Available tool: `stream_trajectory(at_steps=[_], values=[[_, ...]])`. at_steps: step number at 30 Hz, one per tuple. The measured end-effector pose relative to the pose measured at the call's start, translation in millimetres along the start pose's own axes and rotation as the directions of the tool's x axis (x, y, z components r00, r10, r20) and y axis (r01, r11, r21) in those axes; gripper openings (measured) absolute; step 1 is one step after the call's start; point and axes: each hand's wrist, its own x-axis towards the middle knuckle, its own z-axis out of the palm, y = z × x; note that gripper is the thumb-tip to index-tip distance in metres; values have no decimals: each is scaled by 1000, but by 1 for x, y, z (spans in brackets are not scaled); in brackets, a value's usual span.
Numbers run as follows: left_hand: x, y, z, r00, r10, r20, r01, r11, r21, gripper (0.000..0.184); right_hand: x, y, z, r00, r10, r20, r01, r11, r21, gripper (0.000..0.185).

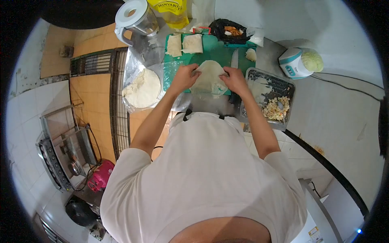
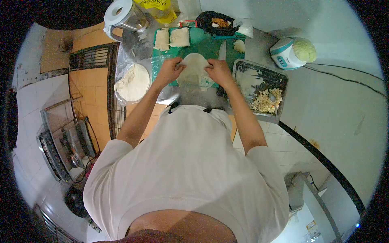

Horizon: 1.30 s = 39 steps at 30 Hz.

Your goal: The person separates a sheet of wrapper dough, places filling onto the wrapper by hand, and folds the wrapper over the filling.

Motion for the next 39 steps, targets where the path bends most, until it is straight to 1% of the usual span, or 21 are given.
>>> stream_trajectory(at_steps=[3, 6, 9, 12, 15, 18, 21, 24, 27, 30, 33, 36, 39], values=[[-22, 18, -9, 999, 33, -9, -32, 998, 51, 19, -22, -8, 1, 998, -48, -40, 50, 997, 59, 21], [-42, 34, -19, 999, 38, -8, -38, 999, 24, 17, -43, -31, -12, 997, -47, -57, 51, 995, 82, 21], [-60, 36, -17, 992, 105, -70, -106, 994, -24, 17, -62, -34, -14, 990, -123, -69, 126, 991, 43, 19], [-72, 44, -21, 992, 111, -68, -112, 994, -8, 16, -74, -43, -18, 987, -135, -85, 141, 988, 58, 19], [-72, 57, -29, 988, 139, -70, -142, 989, -44, 17, -79, -56, -30, 983, -131, -126, 142, 987, 81, 21], [-68, 74, -38, 999, 33, -38, -36, 997, -69, 16, -78, -67, -48, 984, -151, -94, 160, 983, 92, 21], [-65, 75, -39, 998, 27, -57, -35, 988, -152, 16, -78, -73, -60, 980, -180, -89, 185, 981, 55, 19], [-63, 74, -40, 998, 32, -51, -40, 985, -166, 14, -80, -74, -66, 987, -150, -64, 154, 985, 71, 17], [-64, 81, -45, 997, 65, -42, -70, 989, -132, 15, -81, -69, -69, 990, -138, -31, 141, 983, 114, 18], [-62, 80, -46, 1000, 22, 3, -21, 990, -142, 14, -81, -69, -72, 989, -143, -41, 148, 977, 155, 19], [-52, 68, -40, 996, -73, 49, 82, 973, -216, 14, -69, -64, -74, 999, -48, 18, 45, 988, 148, 21], [-30, 39, -27, 996, -87, 30, 92, 964, -251, 16, -37, -35, -61, 999, -10, 50, 2, 988, 157, 24], [4, 2, -13, 991, -122, 64, 127, 987, -94, 20, 3, 3, -38, 992, -120, -24, 122, 989, 88, 24]])
